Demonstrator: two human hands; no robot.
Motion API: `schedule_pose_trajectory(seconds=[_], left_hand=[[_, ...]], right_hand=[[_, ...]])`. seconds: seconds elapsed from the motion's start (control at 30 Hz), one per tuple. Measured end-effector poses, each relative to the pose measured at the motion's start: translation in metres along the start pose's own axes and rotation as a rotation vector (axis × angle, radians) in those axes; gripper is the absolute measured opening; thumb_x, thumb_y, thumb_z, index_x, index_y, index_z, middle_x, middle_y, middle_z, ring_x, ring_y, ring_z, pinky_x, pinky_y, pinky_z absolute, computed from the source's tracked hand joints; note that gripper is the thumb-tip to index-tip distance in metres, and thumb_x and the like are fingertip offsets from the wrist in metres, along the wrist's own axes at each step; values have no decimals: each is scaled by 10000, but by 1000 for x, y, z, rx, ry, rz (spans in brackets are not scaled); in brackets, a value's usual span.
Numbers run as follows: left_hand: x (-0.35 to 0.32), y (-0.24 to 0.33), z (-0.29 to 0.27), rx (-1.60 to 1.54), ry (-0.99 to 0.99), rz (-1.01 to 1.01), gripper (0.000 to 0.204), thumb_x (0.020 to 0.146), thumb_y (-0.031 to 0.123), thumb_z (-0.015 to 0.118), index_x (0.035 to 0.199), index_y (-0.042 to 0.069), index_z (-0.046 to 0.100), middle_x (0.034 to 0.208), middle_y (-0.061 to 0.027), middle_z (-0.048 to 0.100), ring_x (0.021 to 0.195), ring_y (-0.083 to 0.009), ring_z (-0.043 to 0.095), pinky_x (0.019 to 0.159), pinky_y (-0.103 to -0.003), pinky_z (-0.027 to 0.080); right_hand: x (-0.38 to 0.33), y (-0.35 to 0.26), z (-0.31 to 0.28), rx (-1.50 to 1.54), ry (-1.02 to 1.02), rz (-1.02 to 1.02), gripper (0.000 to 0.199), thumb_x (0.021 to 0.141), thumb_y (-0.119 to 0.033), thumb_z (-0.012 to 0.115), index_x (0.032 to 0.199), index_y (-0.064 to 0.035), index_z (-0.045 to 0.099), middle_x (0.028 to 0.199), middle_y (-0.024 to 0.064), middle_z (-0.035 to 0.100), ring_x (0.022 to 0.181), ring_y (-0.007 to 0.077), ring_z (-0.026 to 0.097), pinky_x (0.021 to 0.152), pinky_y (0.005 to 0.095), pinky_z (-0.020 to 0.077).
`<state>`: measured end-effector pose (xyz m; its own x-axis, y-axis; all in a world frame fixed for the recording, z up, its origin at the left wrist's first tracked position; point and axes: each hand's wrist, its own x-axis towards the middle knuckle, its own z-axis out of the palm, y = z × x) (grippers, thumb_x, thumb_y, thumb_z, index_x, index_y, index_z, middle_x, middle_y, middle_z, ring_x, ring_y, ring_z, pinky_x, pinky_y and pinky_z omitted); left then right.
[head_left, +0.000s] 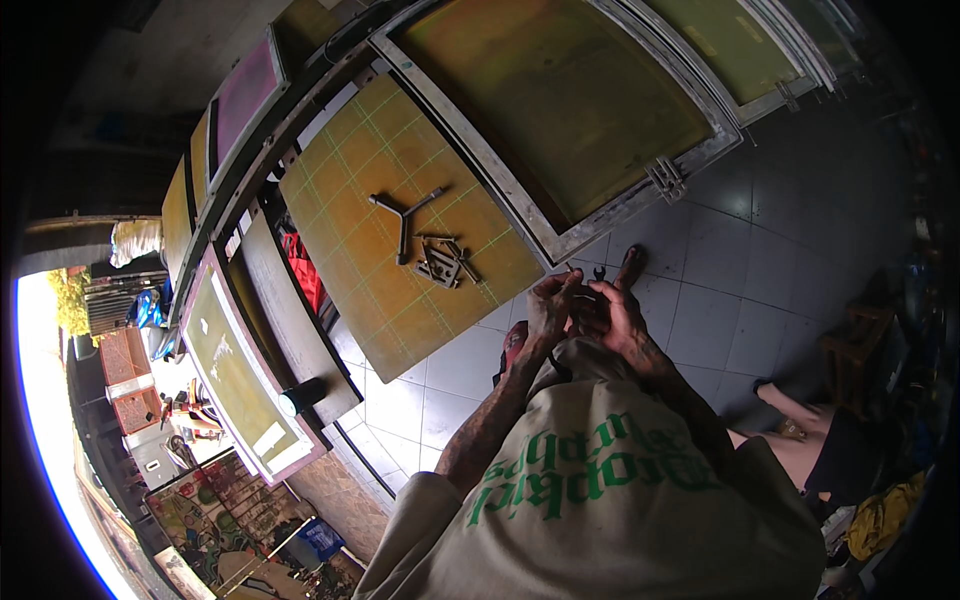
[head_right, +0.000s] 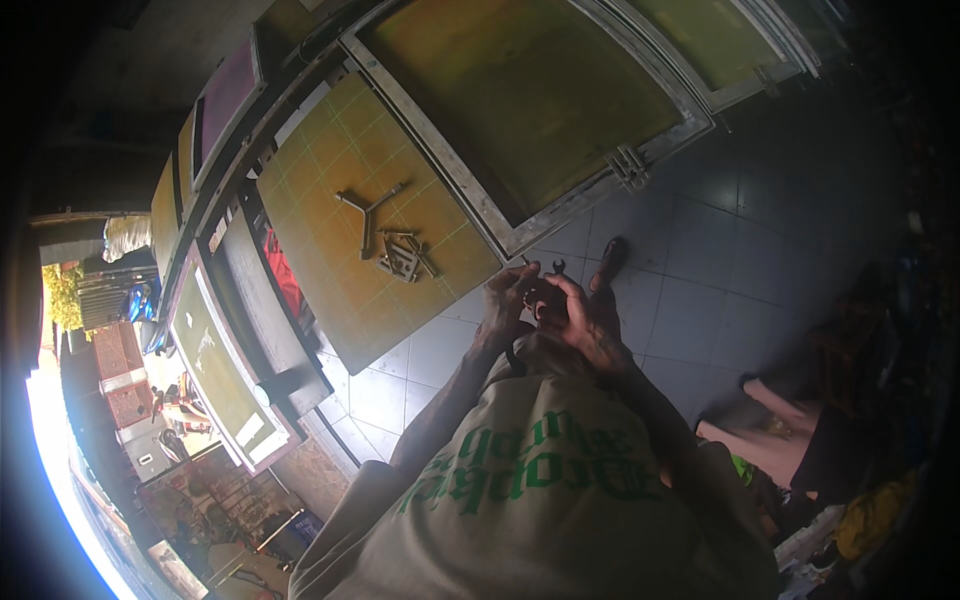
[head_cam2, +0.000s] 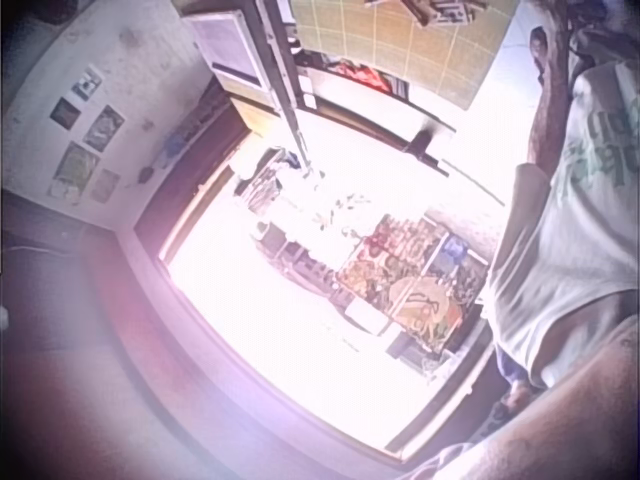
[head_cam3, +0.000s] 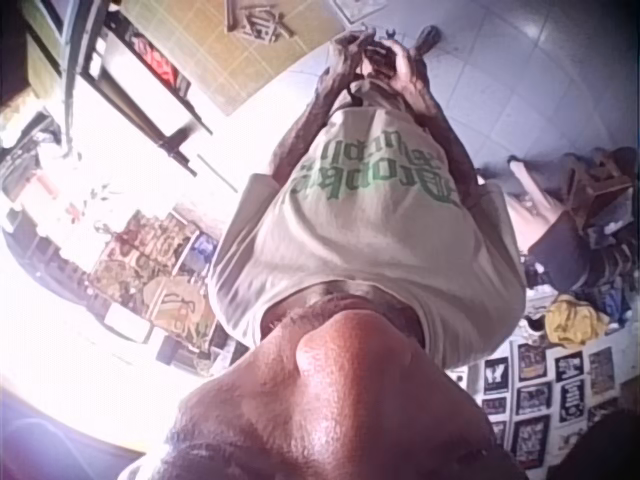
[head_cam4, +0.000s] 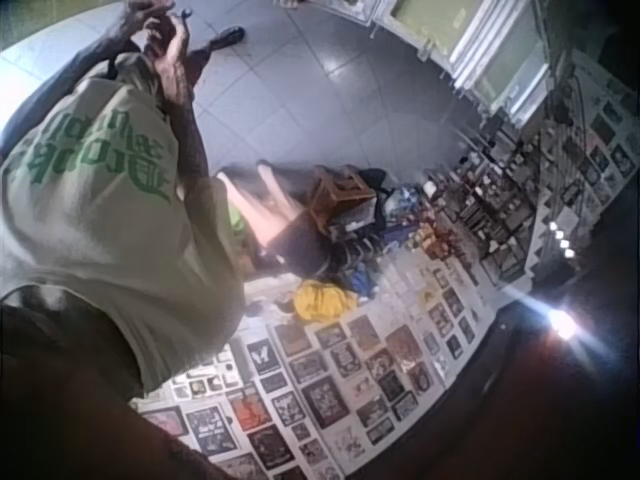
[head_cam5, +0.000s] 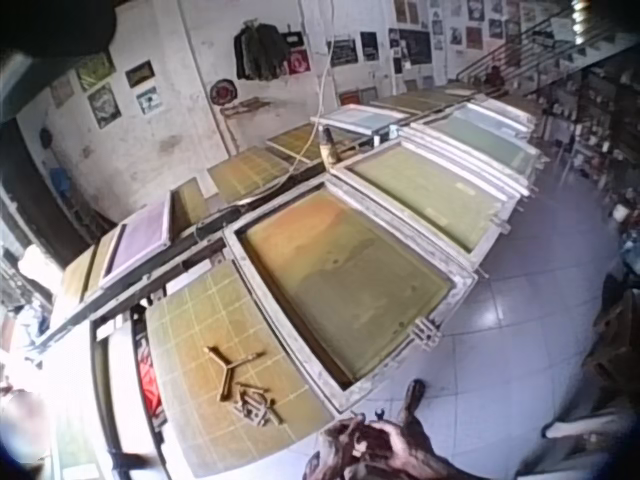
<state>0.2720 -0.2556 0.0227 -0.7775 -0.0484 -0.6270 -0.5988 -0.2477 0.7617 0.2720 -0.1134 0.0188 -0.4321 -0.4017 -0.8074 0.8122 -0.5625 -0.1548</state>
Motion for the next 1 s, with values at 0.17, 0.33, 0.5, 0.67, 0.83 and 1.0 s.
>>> schedule_pose_trajectory(seconds=[0.17,0.33,0.5,0.67,0.83,1.0], left_hand=[[-1,-1,-2,6,-87,117,415,938,362,690,1078,-28,696,823,-63,693,704,-123,616,624,-286,483],[7,-14,-4,82,-24,66,389,945,355,674,1114,5,702,847,-56,695,745,-118,613,657,-290,483],[-6,4,-1,7,-76,86,409,919,380,710,1043,-10,708,819,-52,697,712,-117,619,632,-282,483],[11,-17,-4,78,-53,61,418,942,399,663,1099,15,711,848,-60,699,739,-129,618,649,-282,483],[0,0,-1,43,-126,75,409,957,381,653,1152,22,685,873,-78,694,741,-130,623,647,-280,493],[11,-20,-4,187,-141,320,379,973,347,644,1169,26,685,849,-69,682,707,-121,616,646,-282,497]], right_hand=[[0,3,-1,-55,-16,-19,163,962,-300,629,1010,-144,624,697,-15,608,448,94,475,454,258,412],[-7,1,7,-53,79,-28,154,954,-280,643,1041,-157,613,723,-1,617,514,141,553,491,266,446],[-3,-2,-1,11,24,33,186,943,-287,664,1060,-150,618,778,6,658,599,147,612,502,258,450],[-2,3,6,-48,26,-103,222,947,-330,667,1059,-144,619,798,18,680,583,158,619,494,255,450],[5,0,-18,-2,-178,13,184,972,-295,629,1041,-125,623,794,42,679,607,188,649,534,309,521],[24,10,-32,-38,-114,22,213,986,-310,599,1075,-118,614,806,57,684,626,207,659,554,338,544]])
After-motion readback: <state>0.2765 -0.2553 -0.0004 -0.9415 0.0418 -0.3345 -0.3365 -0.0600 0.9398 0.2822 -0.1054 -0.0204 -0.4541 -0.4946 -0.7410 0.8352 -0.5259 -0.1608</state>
